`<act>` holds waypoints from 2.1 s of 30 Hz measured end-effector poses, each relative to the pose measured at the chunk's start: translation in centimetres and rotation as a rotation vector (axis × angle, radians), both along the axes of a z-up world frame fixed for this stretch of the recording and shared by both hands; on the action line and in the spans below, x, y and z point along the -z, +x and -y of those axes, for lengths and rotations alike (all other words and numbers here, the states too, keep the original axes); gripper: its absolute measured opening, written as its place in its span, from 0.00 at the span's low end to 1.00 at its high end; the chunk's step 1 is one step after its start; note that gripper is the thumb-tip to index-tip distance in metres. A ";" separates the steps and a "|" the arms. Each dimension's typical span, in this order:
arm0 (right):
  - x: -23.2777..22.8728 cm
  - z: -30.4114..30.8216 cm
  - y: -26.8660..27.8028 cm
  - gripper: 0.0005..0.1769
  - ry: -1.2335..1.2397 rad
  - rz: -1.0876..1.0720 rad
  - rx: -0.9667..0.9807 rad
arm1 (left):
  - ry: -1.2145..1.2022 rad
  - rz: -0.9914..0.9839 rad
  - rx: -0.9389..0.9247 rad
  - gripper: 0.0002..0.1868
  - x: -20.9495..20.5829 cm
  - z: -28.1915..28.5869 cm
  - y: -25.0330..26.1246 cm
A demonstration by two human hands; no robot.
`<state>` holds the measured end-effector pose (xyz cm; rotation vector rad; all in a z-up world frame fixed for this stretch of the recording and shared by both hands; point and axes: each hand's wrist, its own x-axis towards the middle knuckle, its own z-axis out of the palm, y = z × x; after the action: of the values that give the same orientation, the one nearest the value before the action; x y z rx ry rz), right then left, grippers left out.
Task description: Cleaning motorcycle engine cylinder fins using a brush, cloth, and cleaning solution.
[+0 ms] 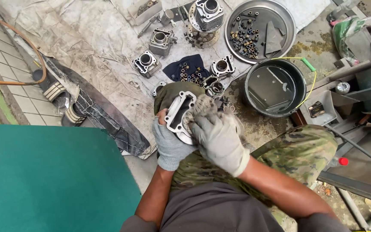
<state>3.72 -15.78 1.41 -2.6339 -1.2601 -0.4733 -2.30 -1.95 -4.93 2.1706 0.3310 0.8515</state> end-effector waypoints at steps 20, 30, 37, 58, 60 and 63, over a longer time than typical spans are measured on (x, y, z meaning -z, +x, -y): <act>2.3 3.6 -2.1 0.15 0.184 -0.298 -0.049 | 0.386 0.423 0.212 0.50 3.4 -2.5 0.5; 1.5 1.3 -1.5 0.09 0.459 -0.635 0.030 | 0.321 0.310 0.169 0.53 1.9 -1.6 0.7; 4.8 5.8 -0.1 0.12 1.019 -1.176 0.421 | 0.288 0.334 0.190 0.56 2.7 -1.7 0.3; 12.9 2.2 -1.2 0.20 1.280 -1.508 0.539 | 0.217 0.126 0.101 0.66 2.2 -3.1 -1.5; 11.9 1.5 -1.5 0.23 1.263 -1.487 0.463 | 0.202 -0.008 0.104 0.67 -0.9 -3.1 -1.7; 13.0 1.3 -1.3 0.23 1.316 -1.446 0.414 | -0.656 -0.309 0.286 0.64 -2.3 -3.5 -2.1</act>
<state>2.41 -17.05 -11.62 -1.3002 0.1495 0.4390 -4.39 1.60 -2.59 1.6637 0.3767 0.1944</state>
